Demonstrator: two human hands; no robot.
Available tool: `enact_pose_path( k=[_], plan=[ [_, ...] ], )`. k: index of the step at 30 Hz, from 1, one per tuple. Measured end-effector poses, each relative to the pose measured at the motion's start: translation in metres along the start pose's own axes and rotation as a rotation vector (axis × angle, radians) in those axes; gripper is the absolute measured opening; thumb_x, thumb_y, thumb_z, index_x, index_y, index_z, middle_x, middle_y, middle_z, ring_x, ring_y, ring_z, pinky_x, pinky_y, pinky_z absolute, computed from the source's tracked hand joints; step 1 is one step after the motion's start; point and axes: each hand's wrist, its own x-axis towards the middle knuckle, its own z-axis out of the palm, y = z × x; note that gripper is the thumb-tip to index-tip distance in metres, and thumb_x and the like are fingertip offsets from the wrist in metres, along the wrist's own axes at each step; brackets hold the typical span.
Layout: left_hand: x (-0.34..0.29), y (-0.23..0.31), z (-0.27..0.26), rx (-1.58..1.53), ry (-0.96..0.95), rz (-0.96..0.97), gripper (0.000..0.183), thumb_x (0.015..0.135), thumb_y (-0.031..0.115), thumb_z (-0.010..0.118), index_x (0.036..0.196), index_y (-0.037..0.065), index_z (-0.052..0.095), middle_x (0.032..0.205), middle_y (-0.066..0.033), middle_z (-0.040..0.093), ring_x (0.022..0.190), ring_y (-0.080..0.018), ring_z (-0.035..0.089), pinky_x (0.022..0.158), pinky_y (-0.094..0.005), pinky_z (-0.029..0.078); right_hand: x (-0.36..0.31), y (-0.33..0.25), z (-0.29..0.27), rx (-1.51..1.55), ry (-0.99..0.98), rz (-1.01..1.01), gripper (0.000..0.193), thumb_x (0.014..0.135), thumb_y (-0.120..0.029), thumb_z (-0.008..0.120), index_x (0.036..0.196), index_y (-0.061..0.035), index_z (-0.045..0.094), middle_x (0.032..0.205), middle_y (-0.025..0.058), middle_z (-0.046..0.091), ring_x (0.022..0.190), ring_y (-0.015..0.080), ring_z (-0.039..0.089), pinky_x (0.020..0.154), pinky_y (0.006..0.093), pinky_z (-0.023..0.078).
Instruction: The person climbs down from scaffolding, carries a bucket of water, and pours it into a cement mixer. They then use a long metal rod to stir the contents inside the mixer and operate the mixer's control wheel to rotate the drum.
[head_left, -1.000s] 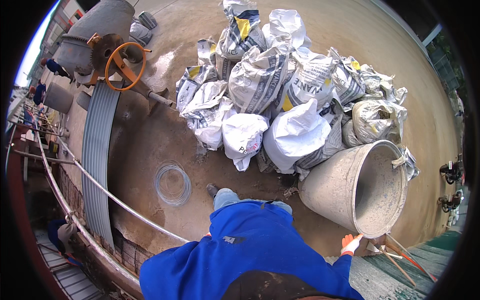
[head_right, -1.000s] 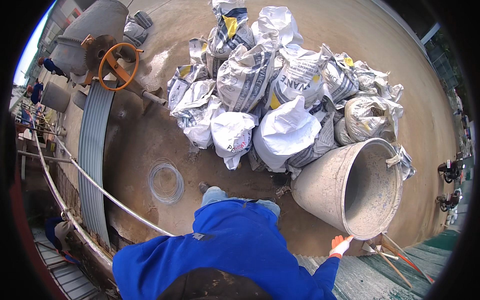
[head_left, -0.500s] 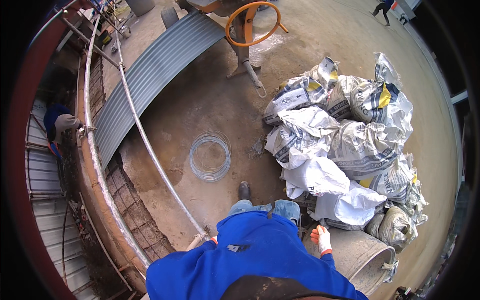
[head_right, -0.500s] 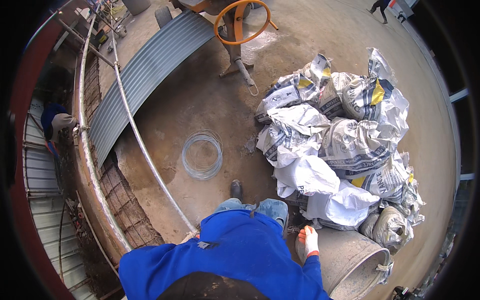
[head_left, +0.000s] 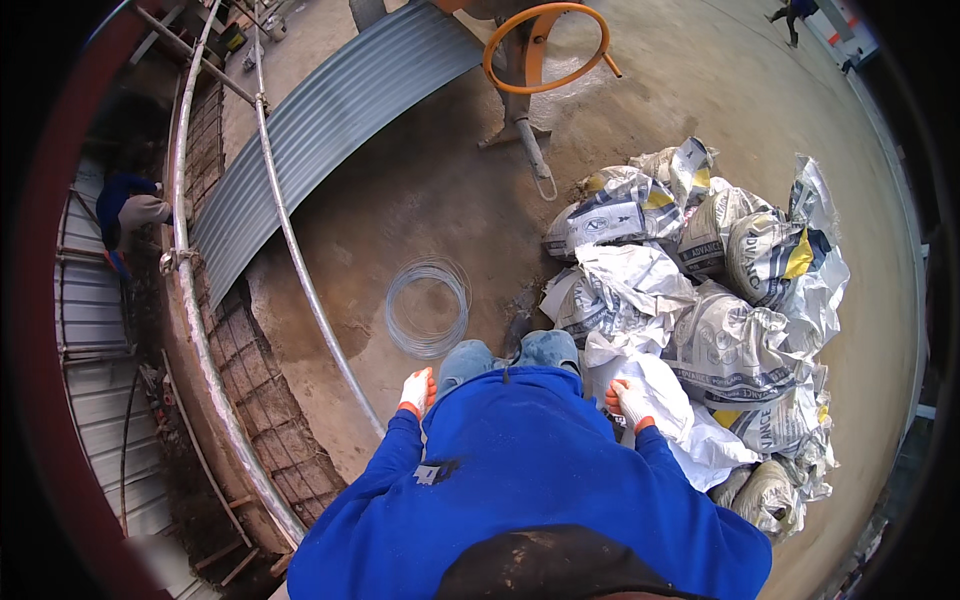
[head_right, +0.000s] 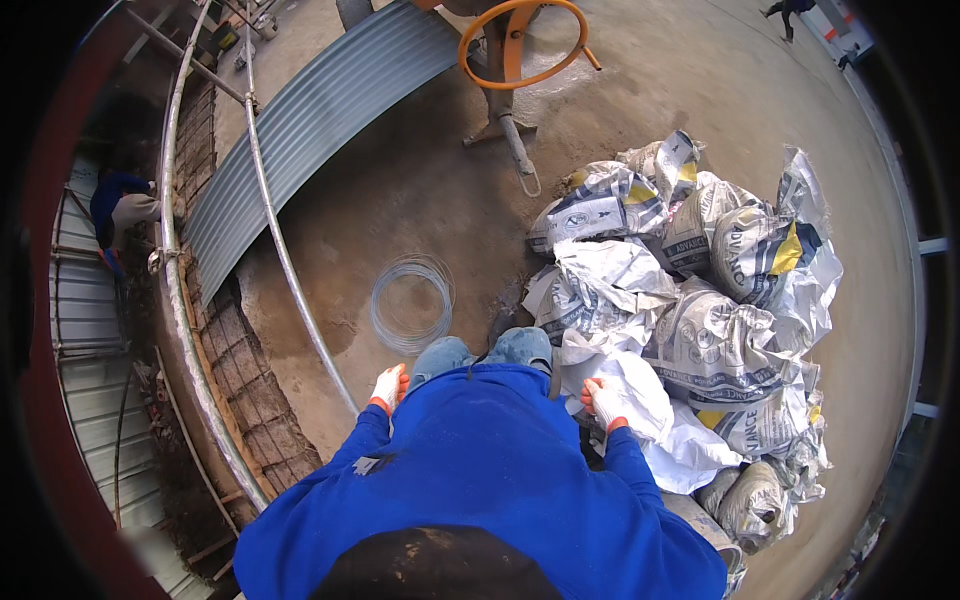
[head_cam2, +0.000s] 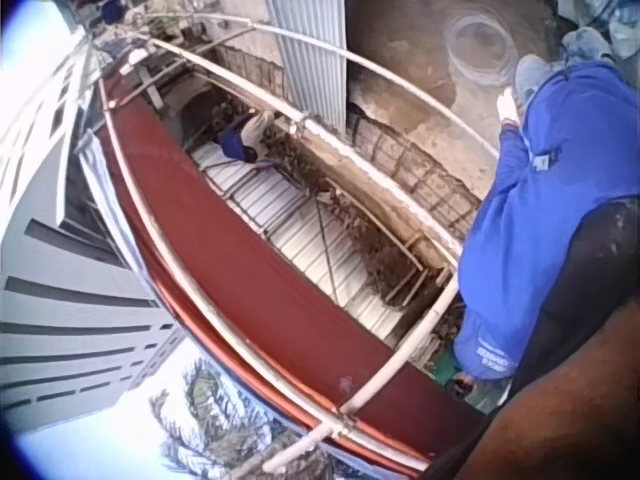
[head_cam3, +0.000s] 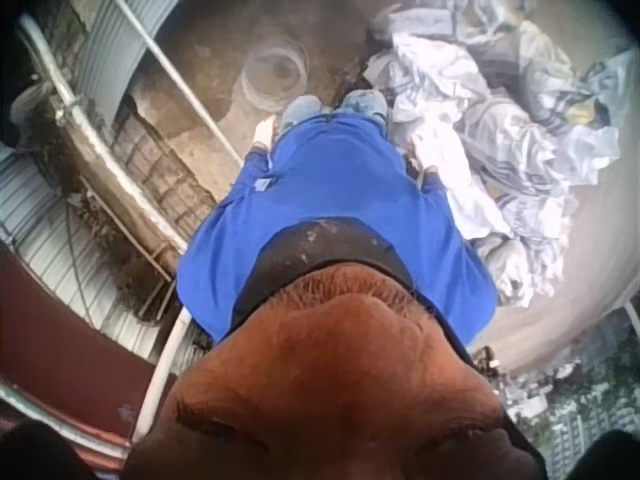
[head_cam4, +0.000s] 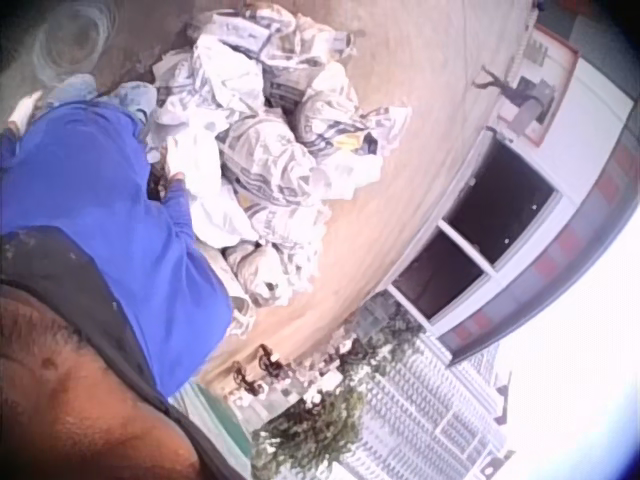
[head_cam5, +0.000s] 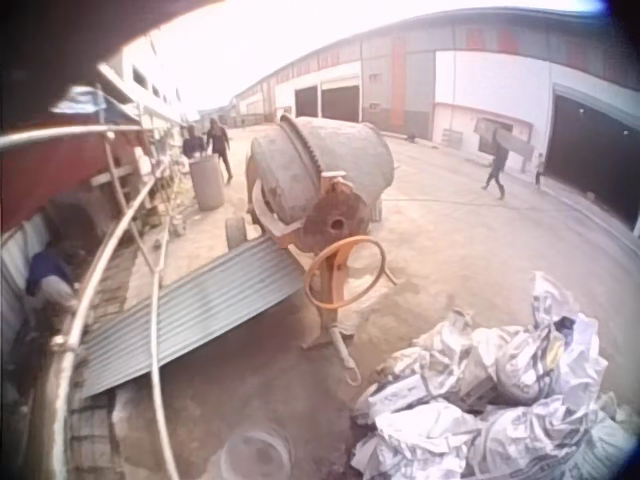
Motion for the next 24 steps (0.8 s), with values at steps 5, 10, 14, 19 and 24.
enact_pose_path(
  k=[5, 10, 14, 19, 24],
  plan=[
    [-0.024, 0.116, 0.017, -0.119, -0.126, 0.427, 0.05, 0.112, 0.04, 0.064, 0.152, 0.011, 0.058, 0.134, -0.01, 0.073, 0.104, -0.0191, 0.075, 0.084, -0.0351, 0.061, 0.068, -0.125, 0.015, -0.255, -0.019, -0.085, 0.033, 0.108, -0.03, 0.07, 0.13, -0.0057, 0.067, 0.091, 0.0001, 0.07, 0.069, 0.0106, 0.064, 0.06, 0.0292, 0.051],
    [-0.043, 0.184, 0.045, -0.409, -0.161, 0.301, 0.053, 0.111, 0.041, 0.064, 0.151, 0.007, 0.059, 0.136, -0.0145, 0.071, 0.112, -0.0278, 0.074, 0.092, -0.0439, 0.062, 0.135, -0.288, 0.032, -0.229, -0.074, -0.355, 0.037, 0.112, -0.025, 0.064, 0.145, -0.0077, 0.06, 0.098, -0.0023, 0.068, 0.074, 0.0067, 0.061, 0.063, 0.0252, 0.048],
    [-0.075, 0.279, 0.095, -0.735, -0.232, 0.414, 0.052, 0.113, 0.039, 0.062, 0.148, 0.001, 0.06, 0.136, -0.019, 0.07, 0.121, -0.0331, 0.072, 0.101, -0.0502, 0.062, 0.175, -0.438, 0.078, -0.204, -0.101, -0.649, 0.042, 0.112, -0.025, 0.066, 0.147, -0.0029, 0.062, 0.109, 0.002, 0.074, 0.087, 0.0089, 0.068, 0.075, 0.0254, 0.054],
    [-0.034, 0.418, 0.156, -0.447, -0.285, 0.563, 0.052, 0.113, 0.037, 0.063, 0.152, 0.003, 0.058, 0.136, -0.0142, 0.071, 0.116, -0.0239, 0.073, 0.099, -0.0391, 0.061, 0.158, -0.681, 0.17, -0.335, -0.031, -1.197, 0.036, 0.113, -0.012, 0.063, 0.145, 0.0032, 0.065, 0.131, 0.0128, 0.075, 0.117, 0.0174, 0.071, 0.109, 0.0332, 0.055],
    [0.01, 0.572, 0.253, -0.077, -0.278, 0.817, 0.05, 0.109, 0.019, 0.064, 0.154, -0.001, 0.056, 0.147, -0.0141, 0.067, 0.13, -0.0208, 0.068, 0.112, -0.0353, 0.054, 0.151, -0.879, 0.209, -0.332, 0.333, -1.574, 0.036, 0.113, -0.01, 0.063, 0.147, -0.0001, 0.065, 0.139, 0.0174, 0.074, 0.127, 0.0238, 0.071, 0.109, 0.0362, 0.056]
  ],
)
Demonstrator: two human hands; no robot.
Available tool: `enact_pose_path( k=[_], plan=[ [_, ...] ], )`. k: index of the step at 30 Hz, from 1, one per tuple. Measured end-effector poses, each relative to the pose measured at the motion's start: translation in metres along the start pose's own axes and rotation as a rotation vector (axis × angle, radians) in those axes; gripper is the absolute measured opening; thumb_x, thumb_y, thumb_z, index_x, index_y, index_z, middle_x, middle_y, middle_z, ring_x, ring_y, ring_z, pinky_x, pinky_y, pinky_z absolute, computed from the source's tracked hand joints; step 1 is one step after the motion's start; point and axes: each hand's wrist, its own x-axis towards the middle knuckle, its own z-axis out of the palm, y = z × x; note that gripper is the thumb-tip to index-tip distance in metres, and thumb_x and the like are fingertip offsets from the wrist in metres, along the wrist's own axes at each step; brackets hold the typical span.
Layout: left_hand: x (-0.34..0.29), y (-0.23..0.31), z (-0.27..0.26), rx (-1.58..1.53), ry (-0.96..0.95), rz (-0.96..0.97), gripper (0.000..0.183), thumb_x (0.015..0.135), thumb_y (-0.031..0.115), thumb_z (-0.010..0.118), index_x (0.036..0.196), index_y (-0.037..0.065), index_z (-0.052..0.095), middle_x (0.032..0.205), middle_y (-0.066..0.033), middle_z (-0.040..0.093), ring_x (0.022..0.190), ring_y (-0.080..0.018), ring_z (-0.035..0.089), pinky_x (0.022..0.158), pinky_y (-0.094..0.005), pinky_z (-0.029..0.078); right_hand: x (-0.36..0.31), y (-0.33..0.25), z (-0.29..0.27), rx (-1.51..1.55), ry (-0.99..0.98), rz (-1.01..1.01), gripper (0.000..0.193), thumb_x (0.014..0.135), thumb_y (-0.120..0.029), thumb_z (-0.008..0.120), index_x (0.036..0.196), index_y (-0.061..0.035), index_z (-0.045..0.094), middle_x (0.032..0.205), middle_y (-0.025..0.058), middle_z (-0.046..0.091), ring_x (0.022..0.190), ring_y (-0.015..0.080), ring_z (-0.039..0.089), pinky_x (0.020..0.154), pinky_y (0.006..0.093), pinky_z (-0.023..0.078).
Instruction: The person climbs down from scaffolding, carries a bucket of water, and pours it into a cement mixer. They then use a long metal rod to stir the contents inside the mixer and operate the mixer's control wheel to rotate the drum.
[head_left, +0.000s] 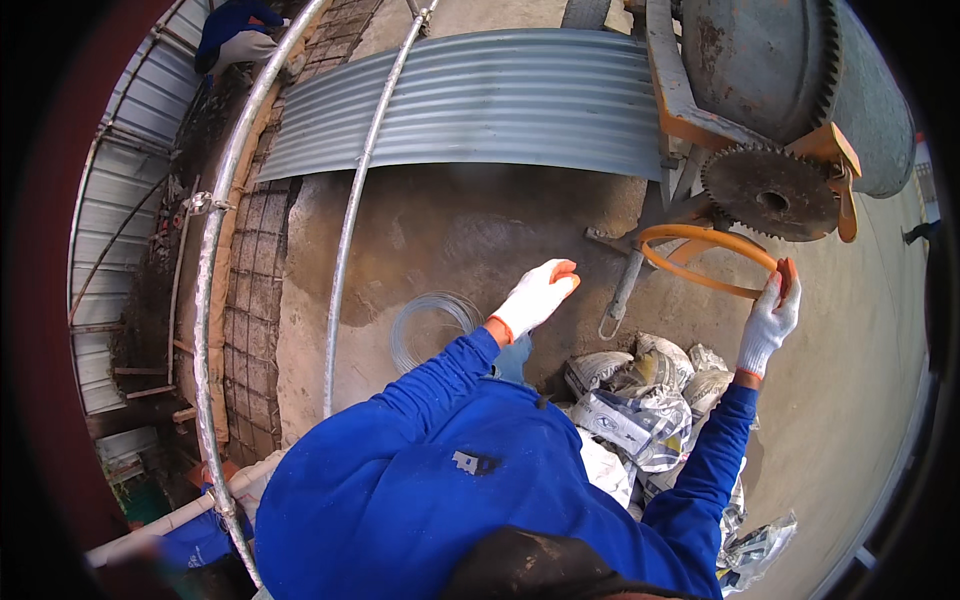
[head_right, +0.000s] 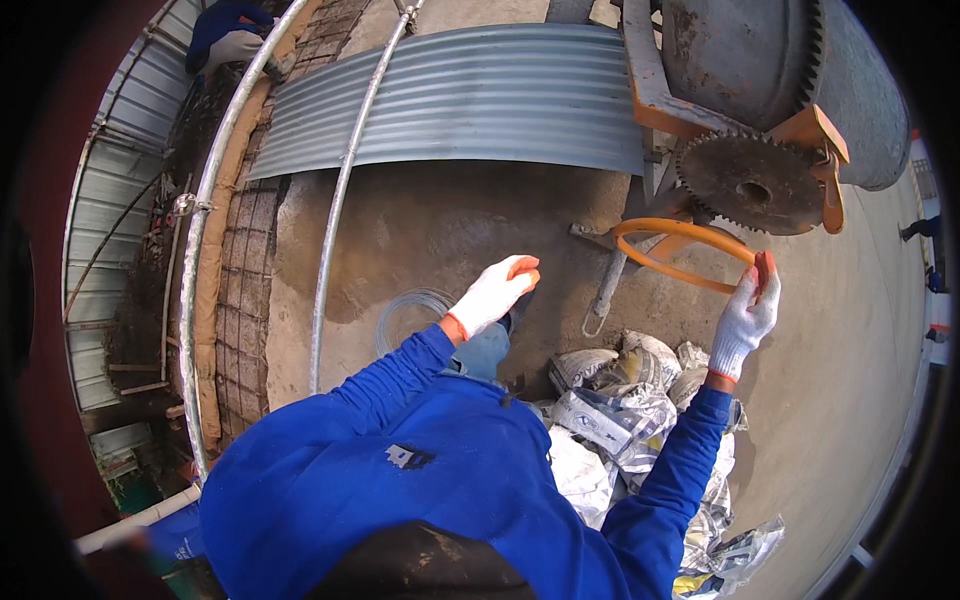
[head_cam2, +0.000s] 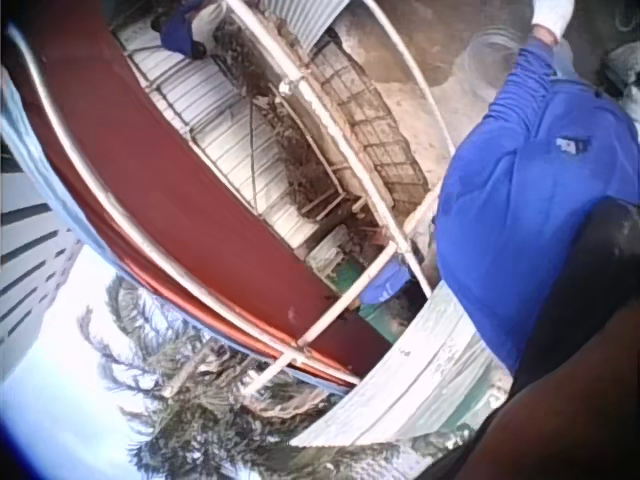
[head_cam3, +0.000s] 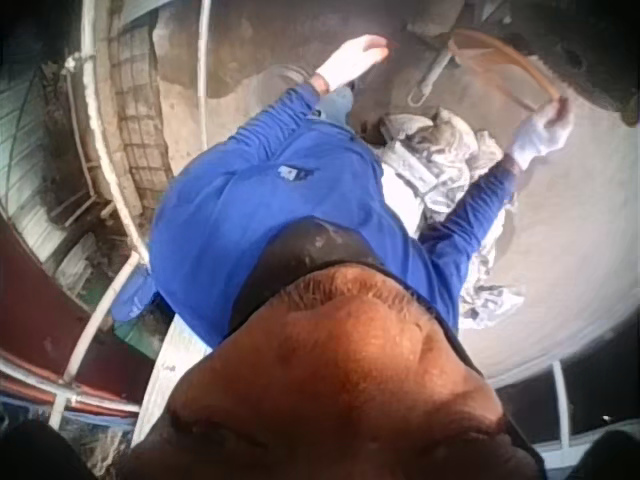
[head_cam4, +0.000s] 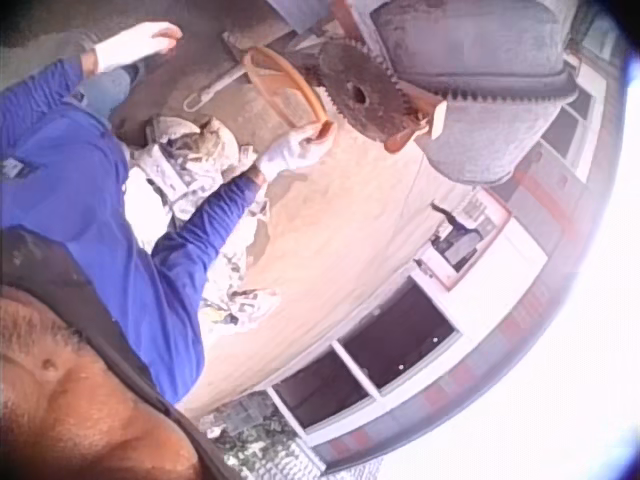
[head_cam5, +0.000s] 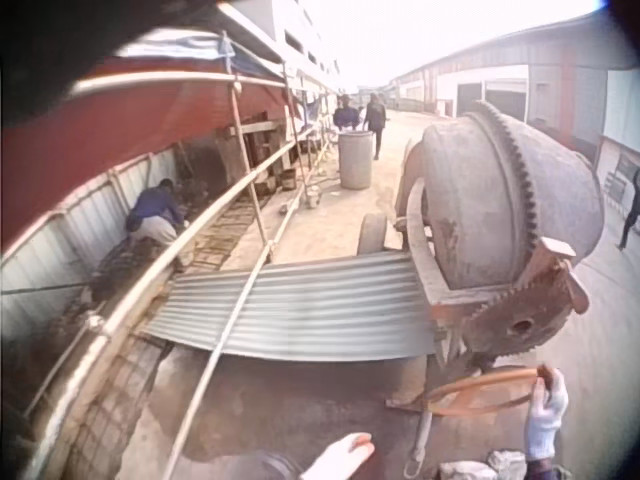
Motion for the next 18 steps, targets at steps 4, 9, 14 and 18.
enact_pose_path(
  k=[4, 9, 14, 18],
  plan=[
    [0.077, 0.103, 0.062, 0.335, -0.03, 0.217, 0.06, 0.101, 0.021, 0.074, 0.153, -0.001, 0.056, 0.154, -0.0189, 0.061, 0.14, -0.0303, 0.063, 0.12, -0.0407, 0.05, 0.092, 0.035, 0.028, -0.454, -0.046, -0.046, 0.038, 0.114, -0.027, 0.061, 0.141, -0.0019, 0.07, 0.132, 0.0179, 0.076, 0.117, 0.0327, 0.074, 0.104, 0.0426, 0.056],
    [0.166, 0.182, 0.132, 0.757, -0.184, 0.738, 0.071, 0.091, 0.03, 0.081, 0.153, 0.004, 0.057, 0.16, -0.0225, 0.053, 0.151, -0.0395, 0.05, 0.125, -0.0463, 0.043, 0.111, 0.031, 0.068, -0.729, -0.369, 0.23, 0.049, 0.113, -0.048, 0.05, 0.103, -0.0079, 0.076, 0.096, 0.0207, 0.077, 0.094, 0.0454, 0.073, 0.083, 0.0563, 0.055],
    [0.224, 0.172, 0.213, 0.663, -0.683, 0.528, 0.078, 0.093, 0.032, 0.079, 0.159, 0.008, 0.046, 0.15, -0.0236, 0.062, 0.14, -0.0443, 0.06, 0.119, -0.0508, 0.047, 0.106, 0.052, 0.064, -0.736, -0.235, 0.252, 0.037, 0.111, -0.041, 0.056, 0.104, -0.0103, 0.075, 0.096, 0.0171, 0.078, 0.095, 0.0401, 0.075, 0.084, 0.0541, 0.057],
    [0.233, 0.143, 0.224, 0.764, -0.553, 0.57, 0.079, 0.091, 0.032, 0.082, 0.158, 0.013, 0.044, 0.104, -0.0207, 0.078, 0.09, -0.0458, 0.077, 0.079, -0.0555, 0.06, 0.102, 0.044, 0.065, -0.716, -0.199, 0.275, 0.027, 0.108, -0.035, 0.062, 0.1, -0.0115, 0.074, 0.095, 0.0132, 0.078, 0.095, 0.038, 0.075, 0.085, 0.0529, 0.057]
  ],
)
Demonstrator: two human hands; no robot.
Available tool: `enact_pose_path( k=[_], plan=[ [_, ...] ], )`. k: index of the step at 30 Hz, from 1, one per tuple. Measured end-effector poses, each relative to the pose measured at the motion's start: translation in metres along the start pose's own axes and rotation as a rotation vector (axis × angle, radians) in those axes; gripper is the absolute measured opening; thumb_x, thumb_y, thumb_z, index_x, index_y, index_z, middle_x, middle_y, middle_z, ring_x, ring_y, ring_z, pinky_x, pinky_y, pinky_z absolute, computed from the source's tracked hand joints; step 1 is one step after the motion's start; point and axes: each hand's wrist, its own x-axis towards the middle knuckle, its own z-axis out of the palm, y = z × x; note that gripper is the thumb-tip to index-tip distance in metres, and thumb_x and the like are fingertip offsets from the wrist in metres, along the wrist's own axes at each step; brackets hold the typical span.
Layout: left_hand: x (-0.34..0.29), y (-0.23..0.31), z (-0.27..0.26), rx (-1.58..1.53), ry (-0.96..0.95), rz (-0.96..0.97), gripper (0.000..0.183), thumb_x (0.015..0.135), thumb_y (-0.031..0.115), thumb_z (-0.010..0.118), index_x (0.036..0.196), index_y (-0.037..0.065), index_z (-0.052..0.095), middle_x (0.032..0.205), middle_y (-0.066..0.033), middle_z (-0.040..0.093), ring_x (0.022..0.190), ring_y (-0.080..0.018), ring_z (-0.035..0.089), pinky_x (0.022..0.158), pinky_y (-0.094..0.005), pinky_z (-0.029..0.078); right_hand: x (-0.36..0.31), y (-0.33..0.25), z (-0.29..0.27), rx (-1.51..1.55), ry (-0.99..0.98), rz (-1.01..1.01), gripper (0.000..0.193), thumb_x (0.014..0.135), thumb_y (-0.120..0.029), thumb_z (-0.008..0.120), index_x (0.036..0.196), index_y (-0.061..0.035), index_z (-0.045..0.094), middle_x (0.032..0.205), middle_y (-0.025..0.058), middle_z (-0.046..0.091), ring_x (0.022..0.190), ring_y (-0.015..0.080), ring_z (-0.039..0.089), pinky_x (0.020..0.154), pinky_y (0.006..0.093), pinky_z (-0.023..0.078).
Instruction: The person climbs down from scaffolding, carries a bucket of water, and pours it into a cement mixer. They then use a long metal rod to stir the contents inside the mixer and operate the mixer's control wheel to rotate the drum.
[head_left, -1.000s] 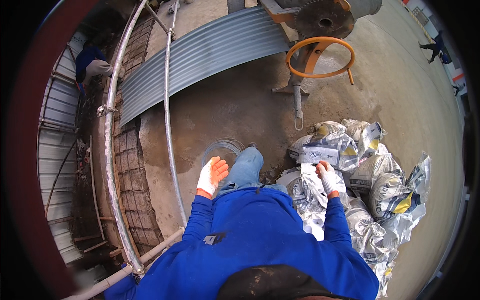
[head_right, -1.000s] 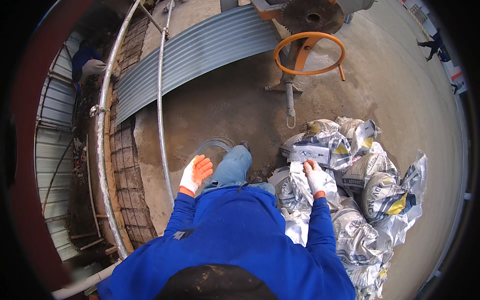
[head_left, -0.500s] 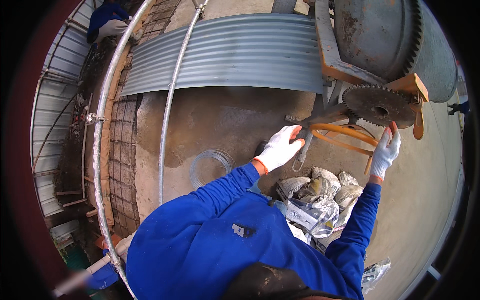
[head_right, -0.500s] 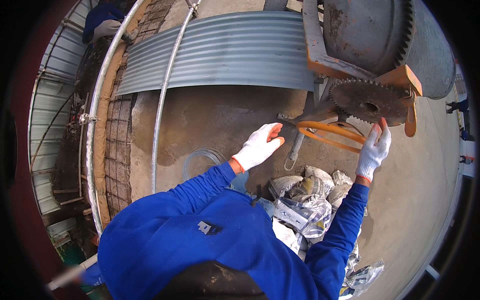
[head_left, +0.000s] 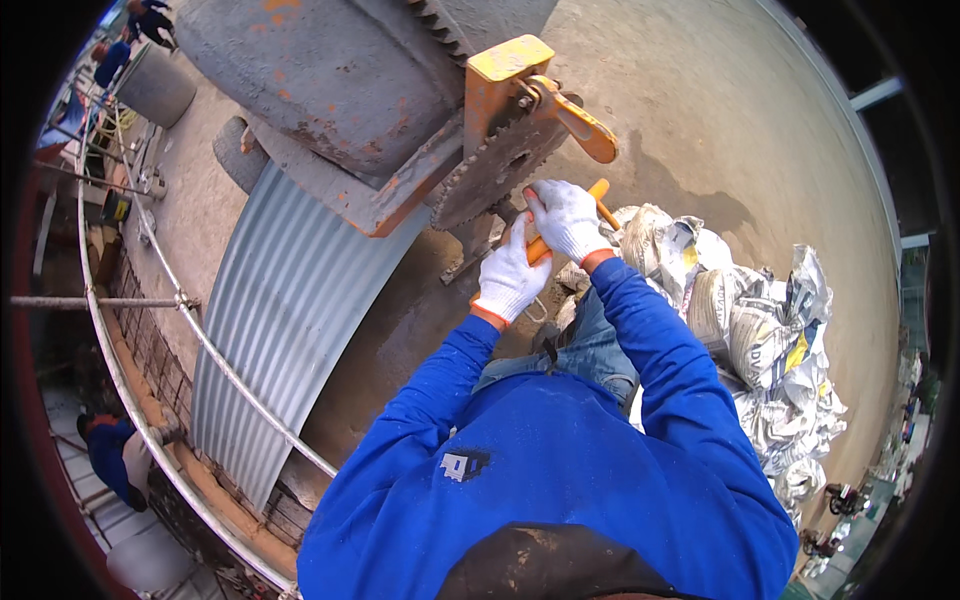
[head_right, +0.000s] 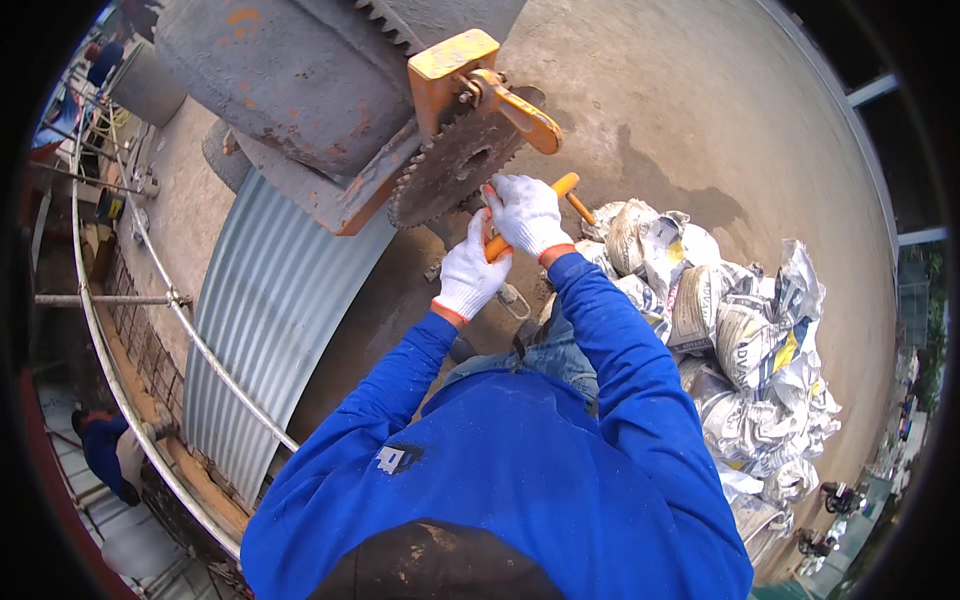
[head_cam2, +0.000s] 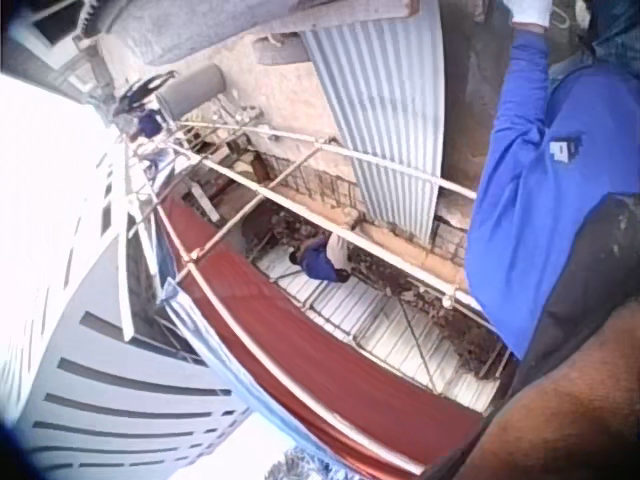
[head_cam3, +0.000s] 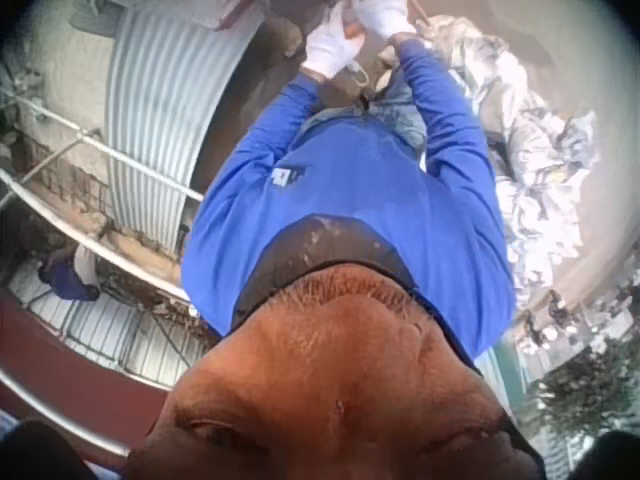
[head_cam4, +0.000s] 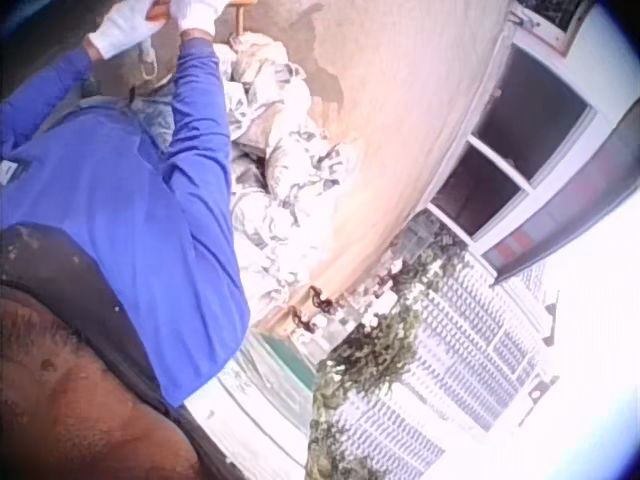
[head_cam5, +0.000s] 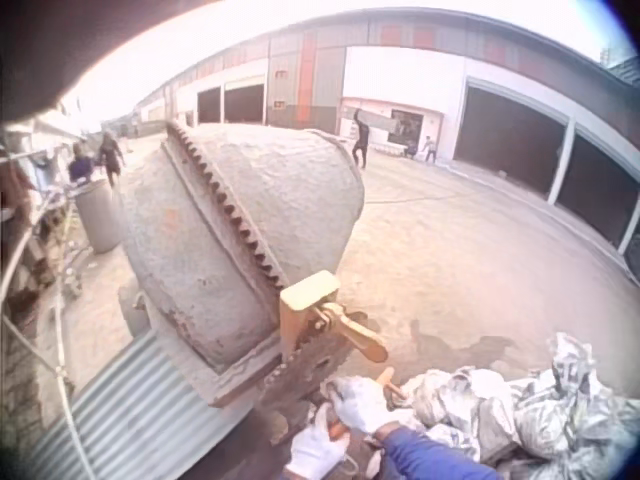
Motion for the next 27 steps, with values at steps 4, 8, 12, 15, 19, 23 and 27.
enact_pose_path(
  k=[4, 8, 12, 15, 19, 23, 27],
  plan=[
    [-0.003, 0.002, 0.004, 0.053, 0.042, -0.033, 0.077, 0.09, 0.036, 0.083, 0.157, 0.015, 0.05, 0.09, -0.0208, 0.079, 0.083, -0.0471, 0.077, 0.073, -0.0573, 0.06, -0.003, -0.01, -0.007, 0.018, 0.02, 0.014, 0.027, 0.105, -0.034, 0.065, 0.104, -0.0117, 0.079, 0.094, 0.0131, 0.077, 0.093, 0.0377, 0.074, 0.085, 0.0516, 0.058],
    [-0.007, -0.01, 0.01, 0.146, 0.061, -0.04, 0.062, 0.089, 0.037, 0.083, 0.142, 0.012, 0.063, 0.089, -0.0247, 0.078, 0.084, -0.0481, 0.076, 0.072, -0.0583, 0.059, -0.015, -0.013, -0.009, 0.153, 0.051, -0.097, 0.03, 0.104, -0.038, 0.065, 0.1, -0.0112, 0.078, 0.094, 0.013, 0.076, 0.097, 0.0354, 0.074, 0.088, 0.0499, 0.058],
    [-0.007, -0.01, 0.018, 0.166, 0.14, -0.034, 0.041, 0.088, 0.029, 0.082, 0.124, 0.011, 0.075, 0.095, -0.0208, 0.08, 0.087, -0.0431, 0.079, 0.076, -0.052, 0.062, -0.025, 0.026, -0.024, 0.386, 0.069, -0.314, 0.028, 0.104, -0.034, 0.066, 0.109, -0.009, 0.078, 0.097, 0.0113, 0.076, 0.099, 0.0353, 0.072, 0.093, 0.0472, 0.056],
    [0.001, -0.013, 0.032, 0.125, 0.251, 0.025, 0.042, 0.085, 0.021, 0.082, 0.125, 0.012, 0.076, 0.093, -0.0173, 0.08, 0.083, -0.0393, 0.079, 0.075, -0.0485, 0.062, -0.01, 0.113, -0.043, 0.26, 0.001, -0.313, 0.032, 0.105, -0.034, 0.066, 0.118, -0.007, 0.076, 0.107, 0.0125, 0.076, 0.108, 0.0366, 0.069, 0.099, 0.0484, 0.054],
    [0.011, 0.023, 0.033, 0.321, 0.301, -0.13, 0.044, 0.079, 0.012, 0.081, 0.123, 0.014, 0.078, 0.078, -0.0096, 0.072, 0.064, -0.0316, 0.07, 0.066, -0.0429, 0.058, 0.034, 0.223, -0.041, 0.403, -0.376, -0.279, 0.05, 0.11, -0.045, 0.059, 0.14, -0.0053, 0.068, 0.131, 0.0184, 0.071, 0.123, 0.0386, 0.064, 0.109, 0.0505, 0.05],
    [0.012, 0.038, 0.047, 0.392, 0.394, -0.363, 0.024, 0.082, 0.007, 0.077, 0.106, 0.006, 0.079, 0.083, -0.0134, 0.073, 0.073, -0.0303, 0.07, 0.071, -0.0411, 0.055, 0.073, 0.256, -0.016, 0.704, -0.685, -0.491, 0.057, 0.1, -0.057, 0.072, 0.127, -0.0072, 0.071, 0.116, 0.018, 0.07, 0.115, 0.0397, 0.066, 0.102, 0.0512, 0.052],
    [0.014, 0.059, 0.05, 0.646, 0.378, -0.617, 0.012, 0.082, 0.008, 0.076, 0.088, 0.0, 0.071, 0.082, -0.015, 0.066, 0.08, -0.032, 0.064, 0.077, -0.0417, 0.051, 0.099, 0.278, 0.02, 1.012, -0.848, -0.647, 0.049, 0.096, -0.048, 0.076, 0.121, -0.0071, 0.069, 0.109, 0.017, 0.07, 0.109, 0.039, 0.067, 0.096, 0.0509, 0.052]
  ],
)
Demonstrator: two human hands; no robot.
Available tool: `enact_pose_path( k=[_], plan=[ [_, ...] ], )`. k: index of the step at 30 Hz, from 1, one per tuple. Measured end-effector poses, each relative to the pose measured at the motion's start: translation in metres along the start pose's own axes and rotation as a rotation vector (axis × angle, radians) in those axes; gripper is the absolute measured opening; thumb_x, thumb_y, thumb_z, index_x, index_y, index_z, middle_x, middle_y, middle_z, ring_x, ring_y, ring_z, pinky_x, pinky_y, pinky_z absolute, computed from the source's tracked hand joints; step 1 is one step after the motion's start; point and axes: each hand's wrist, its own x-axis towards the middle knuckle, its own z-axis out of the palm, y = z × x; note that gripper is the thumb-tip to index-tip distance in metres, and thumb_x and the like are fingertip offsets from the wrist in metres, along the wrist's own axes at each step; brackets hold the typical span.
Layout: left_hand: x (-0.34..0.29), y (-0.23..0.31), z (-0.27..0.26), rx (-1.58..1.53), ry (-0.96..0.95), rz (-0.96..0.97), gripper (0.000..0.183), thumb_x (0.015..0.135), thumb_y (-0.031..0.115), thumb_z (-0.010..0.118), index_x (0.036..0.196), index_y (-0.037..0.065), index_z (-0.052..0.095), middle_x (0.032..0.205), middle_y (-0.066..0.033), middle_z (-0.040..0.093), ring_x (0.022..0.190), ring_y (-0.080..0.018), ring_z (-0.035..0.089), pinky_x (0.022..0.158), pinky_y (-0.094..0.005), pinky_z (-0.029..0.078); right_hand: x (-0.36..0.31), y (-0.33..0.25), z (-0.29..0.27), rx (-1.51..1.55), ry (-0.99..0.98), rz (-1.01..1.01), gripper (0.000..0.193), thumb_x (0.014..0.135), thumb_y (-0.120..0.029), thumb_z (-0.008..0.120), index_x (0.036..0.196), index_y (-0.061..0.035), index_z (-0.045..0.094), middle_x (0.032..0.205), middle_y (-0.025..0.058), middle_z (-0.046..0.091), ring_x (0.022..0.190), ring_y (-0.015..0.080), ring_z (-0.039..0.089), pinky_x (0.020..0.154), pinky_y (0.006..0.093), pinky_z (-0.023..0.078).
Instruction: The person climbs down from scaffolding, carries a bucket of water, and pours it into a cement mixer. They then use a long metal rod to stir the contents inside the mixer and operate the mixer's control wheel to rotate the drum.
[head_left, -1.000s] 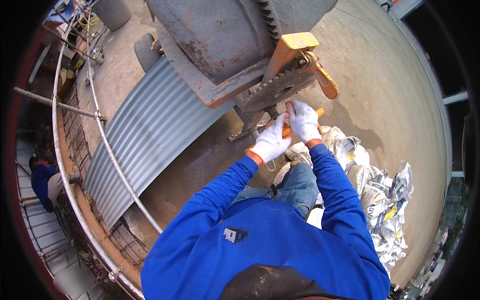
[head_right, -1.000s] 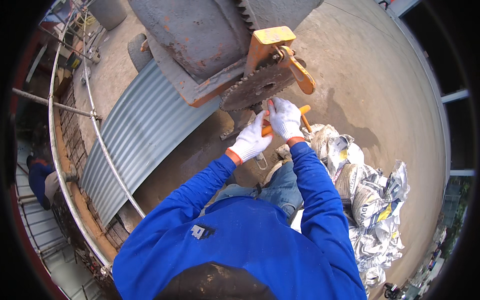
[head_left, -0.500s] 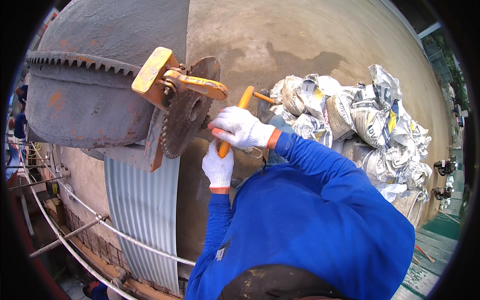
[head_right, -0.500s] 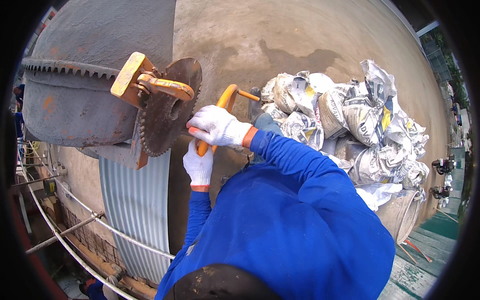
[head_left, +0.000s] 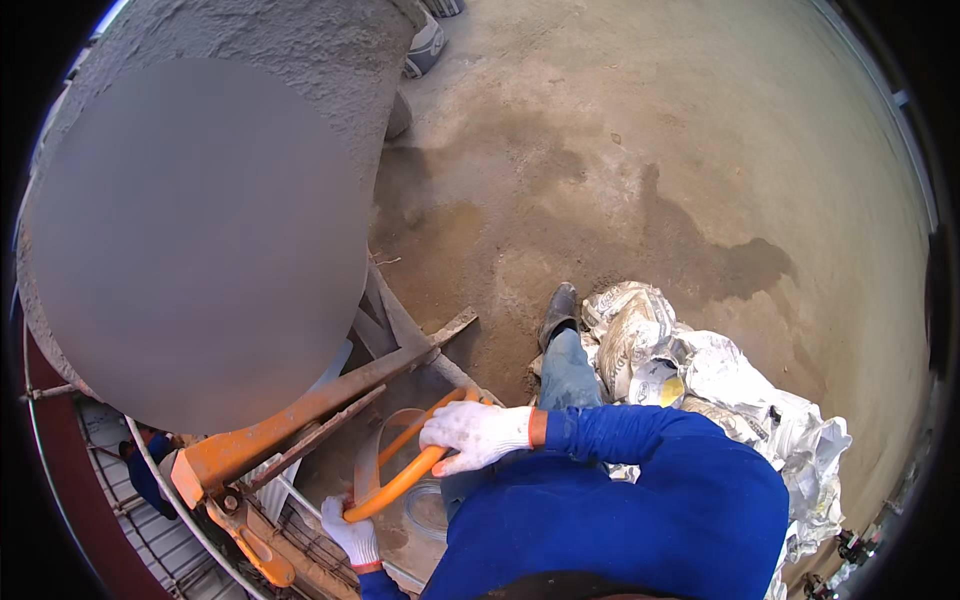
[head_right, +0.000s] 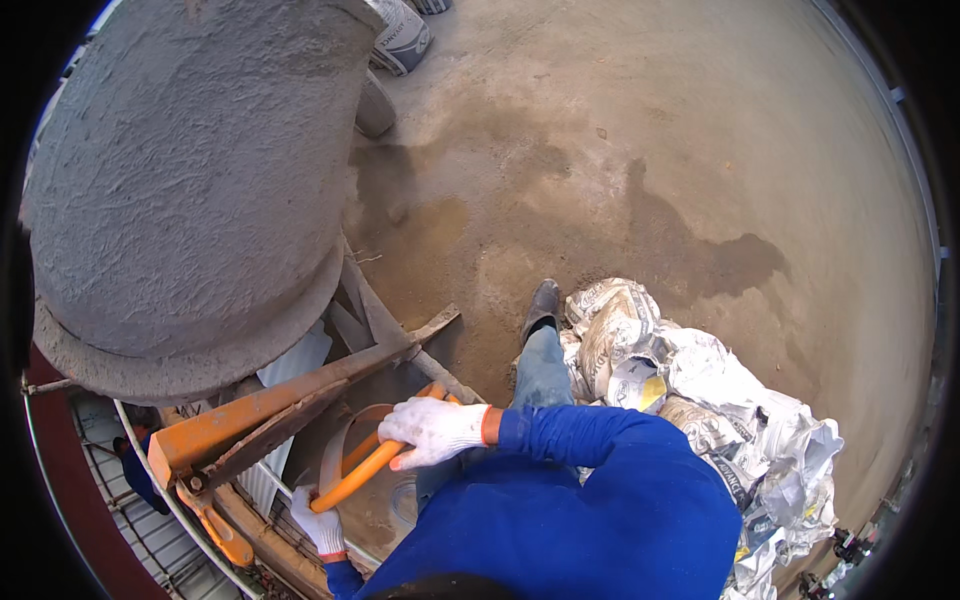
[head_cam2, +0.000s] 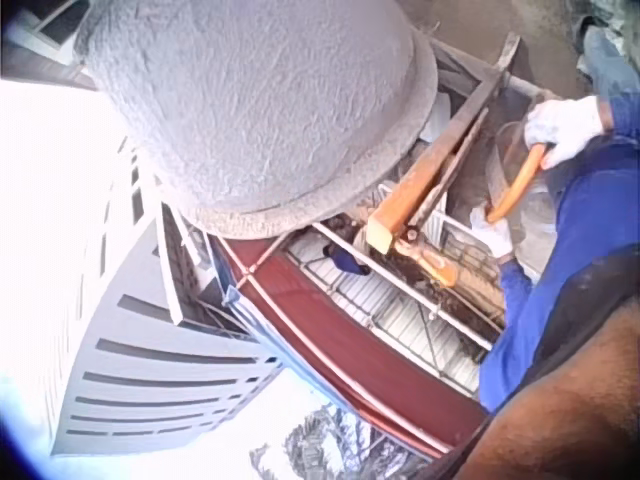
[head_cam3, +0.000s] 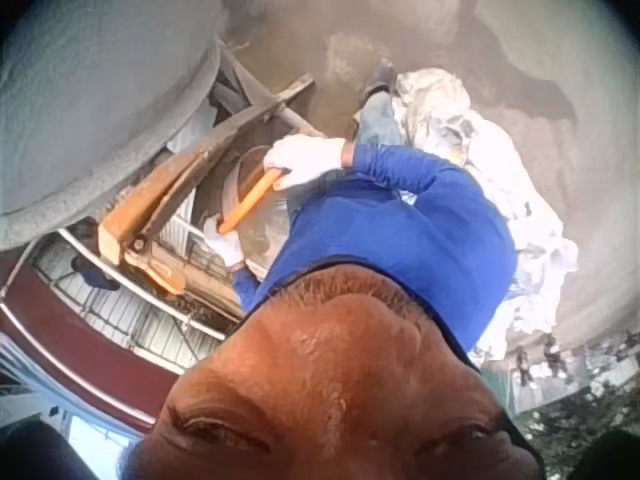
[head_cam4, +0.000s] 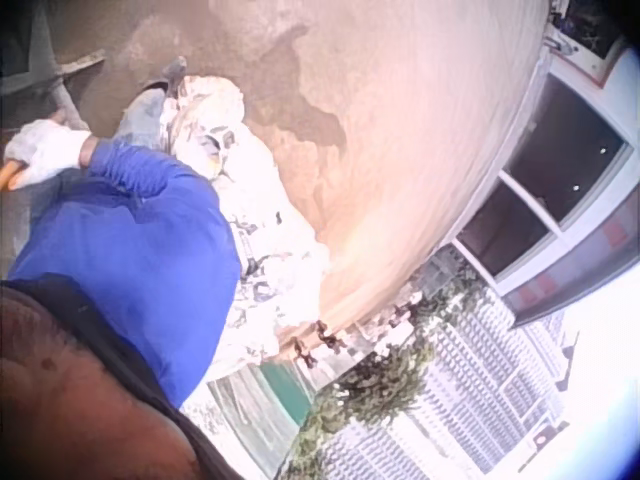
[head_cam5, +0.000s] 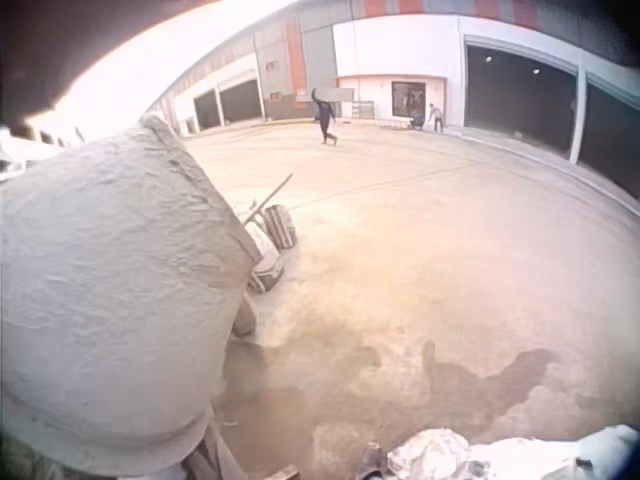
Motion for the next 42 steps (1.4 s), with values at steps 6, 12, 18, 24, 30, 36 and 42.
enact_pose_path(
  k=[6, 12, 18, 24, 30, 36, 42],
  plan=[
    [-0.018, 0.022, -0.002, -0.02, -0.045, -0.326, 0.024, 0.081, 0.013, 0.085, 0.086, -0.004, 0.069, 0.084, -0.0136, 0.062, 0.083, -0.0281, 0.063, 0.078, -0.0391, 0.051, 0.001, 0.013, -0.004, 0.067, -0.148, -0.03, 0.045, 0.095, -0.037, 0.075, 0.125, -0.0055, 0.067, 0.106, 0.015, 0.069, 0.106, 0.0366, 0.064, 0.095, 0.0499, 0.05],
    [-0.006, 0.015, 0.004, -1.074, 0.249, -0.995, 0.006, 0.092, -0.001, 0.061, 0.097, 0.0, 0.064, 0.094, -0.0085, 0.059, 0.083, -0.0243, 0.062, 0.078, -0.0357, 0.056, 0.007, 0.029, -0.039, 0.156, -0.336, -0.107, 0.062, 0.093, -0.034, 0.077, 0.144, -0.0025, 0.061, 0.122, 0.0206, 0.067, 0.122, 0.0391, 0.063, 0.109, 0.0496, 0.049],
    [-0.014, 0.012, 0.008, -0.659, 0.215, -0.878, 0.005, 0.092, 0.0, 0.053, 0.09, 0.004, 0.056, 0.083, -0.0081, 0.054, 0.077, -0.0256, 0.057, 0.078, -0.0396, 0.055, -0.057, 0.099, -0.172, 0.539, -0.57, 0.334, 0.057, 0.103, -0.043, 0.07, 0.145, -0.0043, 0.065, 0.141, 0.0207, 0.072, 0.135, 0.0383, 0.065, 0.116, 0.0465, 0.049],
    [-0.016, 0.042, 0.021, -0.866, 0.563, -0.942, 0.01, 0.103, 0.011, 0.057, 0.1, 0.003, 0.062, 0.089, -0.007, 0.053, 0.083, -0.0252, 0.056, 0.084, -0.0399, 0.055, -0.245, 0.243, -0.415, -0.008, 0.625, 0.993, 0.052, 0.1, -0.031, 0.072, 0.138, 0.0048, 0.068, 0.129, 0.0248, 0.077, 0.12, 0.0332, 0.075, 0.106, 0.041, 0.057],
    [-0.015, 0.091, 0.03, 0.444, 0.063, -0.789, 0.047, 0.102, 0.021, 0.066, 0.144, 0.001, 0.066, 0.143, -0.023, 0.069, 0.128, -0.0363, 0.069, 0.103, -0.041, 0.055, -0.387, 0.252, -0.569, 0.39, 1.472, 0.865, 0.048, 0.112, -0.037, 0.065, 0.149, -0.0065, 0.064, 0.121, 0.009, 0.078, 0.101, 0.0198, 0.076, 0.091, 0.0346, 0.06],
    [0.002, 0.16, 0.04, 0.506, -0.094, -1.084, 0.052, 0.102, 0.026, 0.065, 0.148, 0.001, 0.062, 0.137, -0.0216, 0.071, 0.118, -0.0379, 0.071, 0.096, -0.0409, 0.055, -0.407, 0.309, -0.503, 0.484, 1.169, 1.149, 0.034, 0.11, -0.03, 0.069, 0.137, -0.0092, 0.069, 0.1, 0.0024, 0.078, 0.075, 0.0112, 0.069, 0.062, 0.0271, 0.05],
    [0.056, 0.24, 0.081, 0.315, -0.225, -1.377, 0.046, 0.1, 0.021, 0.065, 0.141, 0.0, 0.065, 0.122, -0.0209, 0.076, 0.099, -0.0365, 0.075, 0.079, -0.0417, 0.056, -0.393, 0.327, -0.493, 0.602, 0.809, 1.206, 0.027, 0.107, -0.023, 0.072, 0.123, -0.0004, 0.072, 0.097, 0.0075, 0.078, 0.078, 0.0161, 0.072, 0.071, 0.0316, 0.058]
  ],
)
